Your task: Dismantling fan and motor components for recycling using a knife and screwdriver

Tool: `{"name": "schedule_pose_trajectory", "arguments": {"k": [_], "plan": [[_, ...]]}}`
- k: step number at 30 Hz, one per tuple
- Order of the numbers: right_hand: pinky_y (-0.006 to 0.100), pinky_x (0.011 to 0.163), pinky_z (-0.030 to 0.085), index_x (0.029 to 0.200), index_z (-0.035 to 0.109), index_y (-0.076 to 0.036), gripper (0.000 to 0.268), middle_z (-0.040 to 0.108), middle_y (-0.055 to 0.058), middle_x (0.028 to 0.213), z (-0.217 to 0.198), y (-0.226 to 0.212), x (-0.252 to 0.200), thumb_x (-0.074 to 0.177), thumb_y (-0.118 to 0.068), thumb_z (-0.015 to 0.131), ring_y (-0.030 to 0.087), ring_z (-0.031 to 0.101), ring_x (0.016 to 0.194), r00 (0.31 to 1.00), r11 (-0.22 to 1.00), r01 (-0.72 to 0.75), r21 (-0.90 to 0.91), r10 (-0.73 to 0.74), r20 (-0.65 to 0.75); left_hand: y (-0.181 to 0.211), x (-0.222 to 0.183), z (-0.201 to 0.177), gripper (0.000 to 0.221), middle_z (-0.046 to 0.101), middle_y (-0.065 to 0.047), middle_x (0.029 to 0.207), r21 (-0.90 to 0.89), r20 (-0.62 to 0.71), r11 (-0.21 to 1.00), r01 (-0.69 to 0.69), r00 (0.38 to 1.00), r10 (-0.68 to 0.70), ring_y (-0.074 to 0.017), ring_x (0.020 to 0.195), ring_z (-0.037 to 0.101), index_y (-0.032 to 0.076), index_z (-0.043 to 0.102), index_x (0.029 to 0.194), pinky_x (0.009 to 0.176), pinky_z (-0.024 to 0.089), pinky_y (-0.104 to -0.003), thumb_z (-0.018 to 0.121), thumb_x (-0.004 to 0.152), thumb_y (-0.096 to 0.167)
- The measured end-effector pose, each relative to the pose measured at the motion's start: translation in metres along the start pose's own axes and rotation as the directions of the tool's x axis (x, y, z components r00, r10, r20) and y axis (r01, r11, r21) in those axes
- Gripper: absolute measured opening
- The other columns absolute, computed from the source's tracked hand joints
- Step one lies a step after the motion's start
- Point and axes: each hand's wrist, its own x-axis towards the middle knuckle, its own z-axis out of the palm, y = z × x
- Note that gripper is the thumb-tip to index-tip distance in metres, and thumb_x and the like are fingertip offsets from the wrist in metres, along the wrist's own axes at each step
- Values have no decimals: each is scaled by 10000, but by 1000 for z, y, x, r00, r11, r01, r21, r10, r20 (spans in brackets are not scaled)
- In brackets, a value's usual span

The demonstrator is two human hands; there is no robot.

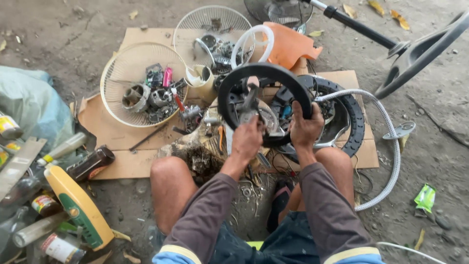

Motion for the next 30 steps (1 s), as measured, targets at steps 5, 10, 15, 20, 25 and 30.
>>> {"name": "schedule_pose_trajectory", "arguments": {"k": [5,10,15,20,25,30], "plan": [[296,308,438,847,563,-94,270,539,90,520,-11,-18,14,1013,-180,758,191,556,343,988,999,-18,40,24,-151,-63,6,-26,224,747,-234,894,-108,-160,967,231,956,-246,-482,884,730,146,628,1116,782,580,-598,488,1032,300],[310,287,445,854,552,-119,274,477,88,495,-19,-12,23,1042,-222,723,220,518,313,960,979,-77,188,124,-250,-208,12,81,503,735,-211,1039,178,88,794,581,794,-601,-430,1030,723,16,479,1278,855,569,-616,577,936,371],[310,274,442,826,530,-126,304,454,89,463,-16,-10,21,1017,-205,753,207,499,298,965,979,-101,178,140,-222,-208,4,84,347,717,-240,1073,227,53,816,532,830,-556,-479,1021,716,-9,514,1220,850,574,-610,526,957,218],[304,296,452,846,526,-131,298,460,83,473,-25,-4,25,1029,-217,744,201,508,313,963,979,-102,176,142,-231,-149,-7,48,522,621,-312,1184,88,-17,881,466,885,-466,-558,1028,670,-84,383,1345,884,547,-674,558,944,201],[281,318,465,876,537,-146,282,477,72,494,-28,-7,25,1053,-265,721,194,516,338,962,974,-107,202,153,-228,-111,-9,15,481,601,-301,1172,34,-180,927,373,915,-361,-528,1048,664,-74,286,1462,878,568,-656,407,1018,66],[299,313,456,877,520,-158,278,455,60,490,-31,-1,28,1052,-276,702,195,497,323,939,947,-164,276,236,-250,-68,5,-30,333,680,-234,1073,-405,-472,860,311,734,-488,-494,1004,685,130,429,1358,859,540,-638,400,1050,254]]}}
